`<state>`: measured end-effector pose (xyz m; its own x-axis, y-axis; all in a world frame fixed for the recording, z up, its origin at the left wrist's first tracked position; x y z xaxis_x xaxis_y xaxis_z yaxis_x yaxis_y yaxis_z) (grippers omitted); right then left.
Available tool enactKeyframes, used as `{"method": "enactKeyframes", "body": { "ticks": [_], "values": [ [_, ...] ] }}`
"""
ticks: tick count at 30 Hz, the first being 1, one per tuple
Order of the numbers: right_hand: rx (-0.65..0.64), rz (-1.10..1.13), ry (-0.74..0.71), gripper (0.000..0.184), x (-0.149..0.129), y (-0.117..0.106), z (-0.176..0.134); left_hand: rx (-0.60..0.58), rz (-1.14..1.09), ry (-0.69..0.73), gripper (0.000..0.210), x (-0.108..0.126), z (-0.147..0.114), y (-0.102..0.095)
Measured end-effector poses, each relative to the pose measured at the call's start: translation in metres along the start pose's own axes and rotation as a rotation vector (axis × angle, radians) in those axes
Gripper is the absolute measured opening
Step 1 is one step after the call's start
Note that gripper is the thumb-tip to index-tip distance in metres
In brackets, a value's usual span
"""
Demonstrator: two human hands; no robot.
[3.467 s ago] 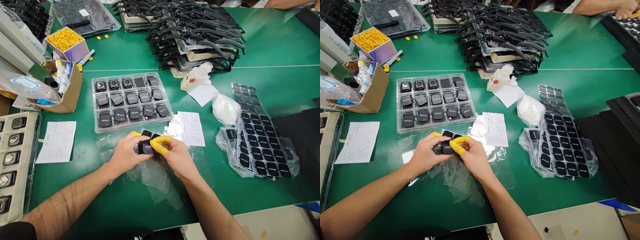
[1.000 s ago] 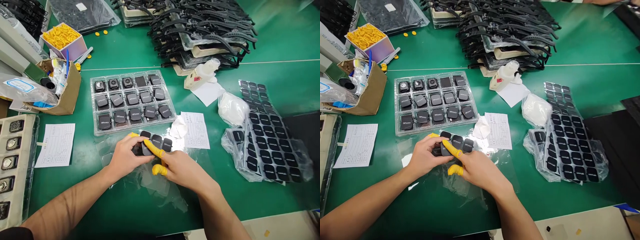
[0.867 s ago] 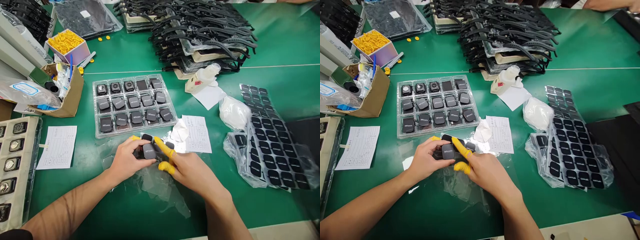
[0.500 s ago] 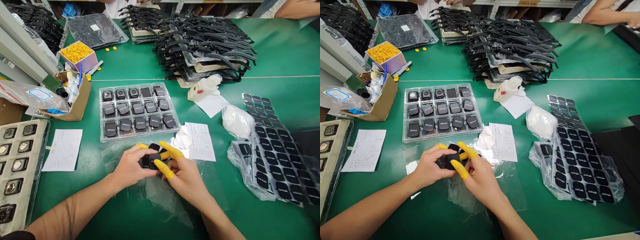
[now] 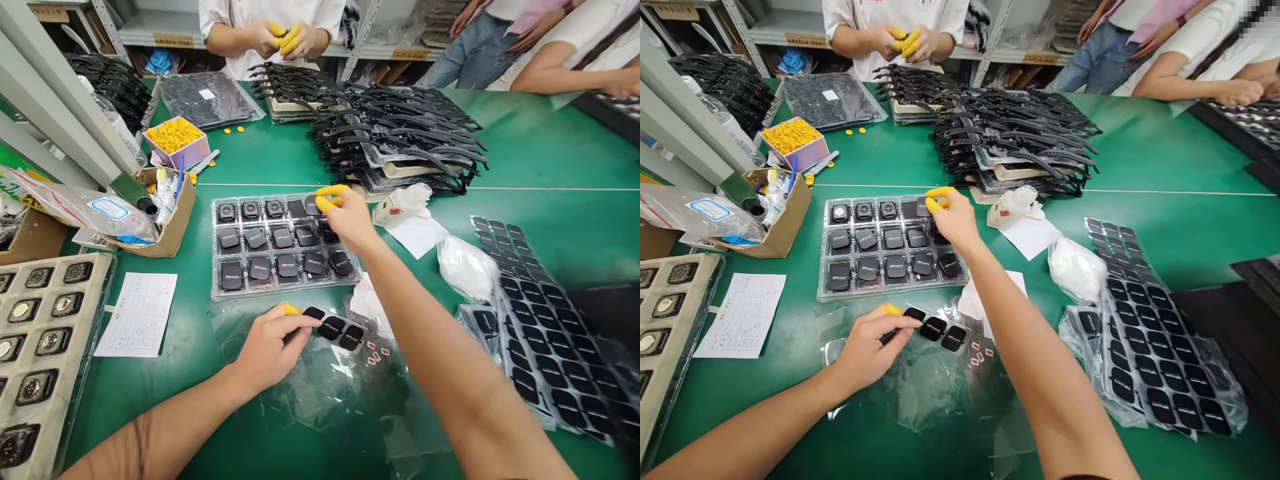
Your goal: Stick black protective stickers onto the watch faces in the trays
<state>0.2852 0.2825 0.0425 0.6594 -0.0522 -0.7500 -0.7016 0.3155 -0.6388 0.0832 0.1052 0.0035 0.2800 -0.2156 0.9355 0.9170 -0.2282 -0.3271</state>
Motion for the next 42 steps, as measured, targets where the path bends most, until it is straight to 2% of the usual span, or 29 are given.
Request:
{"method": "enactKeyframes", "body": {
  "ticks": [3,5,7,11,14,17,19,21,23,25,27,29,31,35,39,42],
  "values": [
    [-0.039,-0.228,-0.086,0.022,-0.012,0.024,0.027,0.005,0.018,0.028,0.032,0.000,-0.001,0.001],
    [-0.004,-0.375,-0.169,0.024,-0.027,0.027,0.026,-0.001,0.028,0.031,0.033,0.001,-0.001,0.001],
    [-0.037,-0.475,-0.212,0.031,-0.041,0.037,0.018,-0.011,0.022,0.016,0.032,0.002,0.000,0.001],
    [-0.235,-0.508,-0.182,0.036,-0.054,0.073,0.010,-0.005,-0.004,-0.018,0.028,0.002,0.002,0.000],
    [-0.206,-0.443,-0.139,0.034,-0.058,0.082,0.019,0.003,-0.014,-0.028,0.026,0.003,0.002,0.000],
    [-0.196,-0.134,-0.029,0.026,-0.055,0.072,0.020,-0.004,-0.005,-0.033,0.024,0.003,0.001,0.001],
    [-0.203,0.112,0.032,0.023,-0.053,0.055,0.002,0.004,-0.008,-0.038,0.024,0.002,0.001,0.001],
    [-0.213,0.320,0.064,0.024,-0.049,0.031,-0.035,0.022,-0.031,-0.053,0.024,0.000,0.002,-0.001],
    [-0.219,0.517,0.146,0.026,-0.039,0.008,-0.087,0.024,-0.060,-0.083,0.027,-0.002,0.002,-0.002],
    [-0.133,0.611,0.241,0.031,-0.022,-0.015,-0.139,0.012,-0.077,-0.123,0.041,-0.005,0.003,-0.001],
    [-0.136,0.643,0.351,0.036,-0.006,-0.021,-0.183,-0.004,-0.069,-0.138,0.060,-0.007,0.004,-0.001],
    [-0.167,0.617,0.388,0.036,0.003,-0.020,-0.209,-0.007,-0.044,-0.119,0.067,-0.005,0.005,-0.001],
    [-0.176,0.571,0.367,0.030,0.008,-0.018,-0.217,-0.014,-0.007,-0.090,0.065,-0.002,0.006,-0.001],
    [-0.157,0.535,0.321,0.023,0.014,-0.016,-0.213,-0.041,0.062,-0.058,0.055,0.004,0.006,0.000],
    [-0.156,0.494,0.270,0.014,0.012,-0.014,-0.214,-0.056,0.055,-0.030,0.056,0.007,0.006,0.000],
    [-0.107,0.447,0.223,0.010,0.008,-0.017,-0.217,-0.041,0.083,-0.006,0.053,0.006,0.007,-0.002]
  ]
}}
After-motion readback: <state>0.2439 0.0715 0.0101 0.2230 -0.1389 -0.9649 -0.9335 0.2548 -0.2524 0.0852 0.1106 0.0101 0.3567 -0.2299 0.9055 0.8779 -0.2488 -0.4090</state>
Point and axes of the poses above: each hand's wrist, its own z-axis towards the middle knuckle, its own y-axis out of the palm, x = y × z, the point moved 8 cm from there along z, towards the middle knuckle, and after that the axes turned 8 degrees about x, right-handed, at the moved point
